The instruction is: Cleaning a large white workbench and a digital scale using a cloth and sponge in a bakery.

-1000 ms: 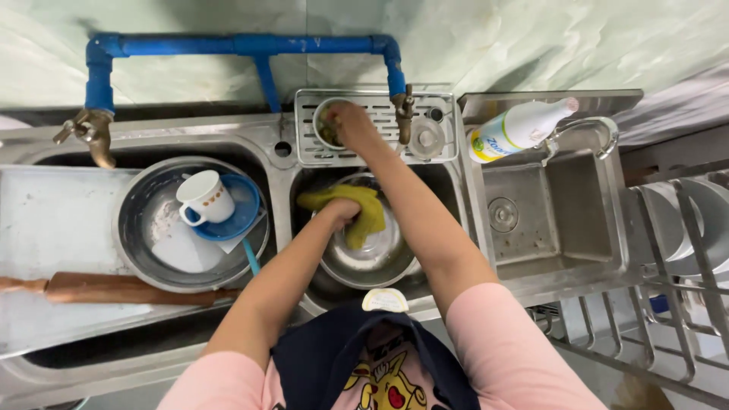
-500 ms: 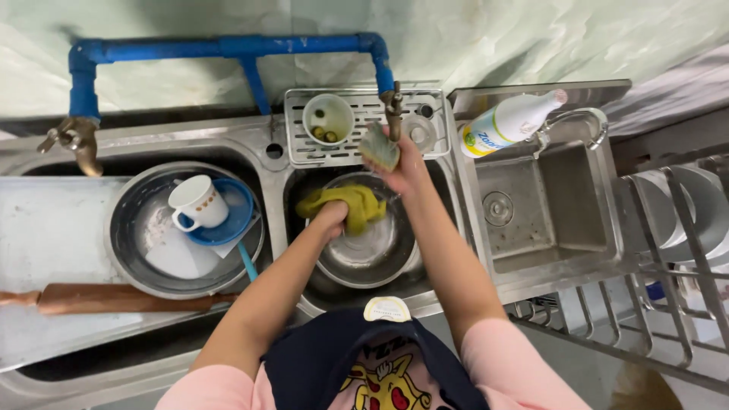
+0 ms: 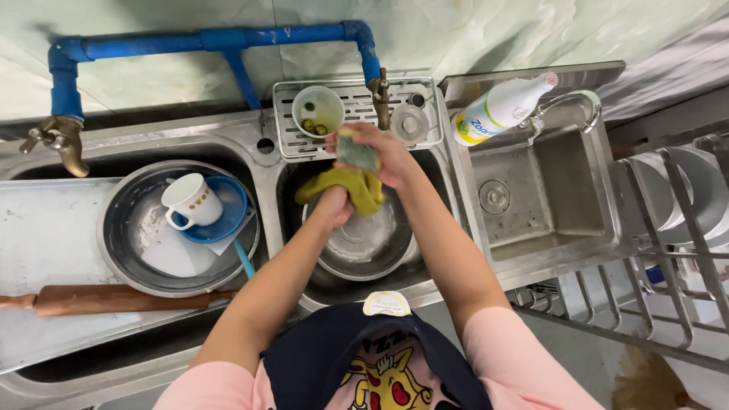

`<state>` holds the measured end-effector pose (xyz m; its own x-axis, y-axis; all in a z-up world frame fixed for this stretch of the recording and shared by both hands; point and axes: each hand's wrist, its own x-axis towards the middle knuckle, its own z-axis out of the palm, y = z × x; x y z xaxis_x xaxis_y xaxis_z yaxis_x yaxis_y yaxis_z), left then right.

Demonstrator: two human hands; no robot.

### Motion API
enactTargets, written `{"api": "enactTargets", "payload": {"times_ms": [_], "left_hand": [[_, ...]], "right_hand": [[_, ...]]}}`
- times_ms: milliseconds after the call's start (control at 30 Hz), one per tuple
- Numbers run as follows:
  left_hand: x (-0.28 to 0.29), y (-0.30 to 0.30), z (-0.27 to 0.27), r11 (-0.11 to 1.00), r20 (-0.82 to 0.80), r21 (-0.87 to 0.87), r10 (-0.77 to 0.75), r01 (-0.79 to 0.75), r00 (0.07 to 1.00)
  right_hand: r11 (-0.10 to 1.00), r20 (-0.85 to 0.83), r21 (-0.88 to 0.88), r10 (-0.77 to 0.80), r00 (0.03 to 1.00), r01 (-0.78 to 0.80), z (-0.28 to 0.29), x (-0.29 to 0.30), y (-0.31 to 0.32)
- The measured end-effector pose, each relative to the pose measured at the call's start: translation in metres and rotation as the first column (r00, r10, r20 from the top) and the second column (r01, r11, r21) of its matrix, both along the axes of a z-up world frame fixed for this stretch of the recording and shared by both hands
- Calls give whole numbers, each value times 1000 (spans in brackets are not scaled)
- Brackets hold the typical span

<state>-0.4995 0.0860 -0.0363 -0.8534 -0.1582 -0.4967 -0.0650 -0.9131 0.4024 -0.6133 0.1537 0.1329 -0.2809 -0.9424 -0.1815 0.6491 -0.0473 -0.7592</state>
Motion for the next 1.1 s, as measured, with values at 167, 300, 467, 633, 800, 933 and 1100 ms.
{"api": "enactTargets", "payload": {"times_ms": [167,300,467,633,800,933,1100], "left_hand": [[-24,1,-46,995,-175,49,95,-87,980],[-41,5,-32,995,-104,84,59,-50,993],[-53,24,-35,981,65,-169,-85,95,994],[-25,13,-14,890,307,-362,-165,276,937],[25,-24,-48,784,196,-599,-56,165,979],[40,-36,12,968,59,-213,-122,132,991],[-28,-48,-102,442,13,-895,-110,61,994]], "right_hand": [[998,-75,-43,-40,996,36,-10,-9,-61],[929,-80,39,-364,928,368,-31,-17,-99],[925,228,51,-377,898,376,-37,-15,-104],[946,468,78,-313,827,314,-48,-6,-78],[997,442,58,-73,894,53,-20,48,-14],[977,390,136,-205,898,164,-21,55,47],[809,470,221,-578,668,545,-66,31,116]]}}
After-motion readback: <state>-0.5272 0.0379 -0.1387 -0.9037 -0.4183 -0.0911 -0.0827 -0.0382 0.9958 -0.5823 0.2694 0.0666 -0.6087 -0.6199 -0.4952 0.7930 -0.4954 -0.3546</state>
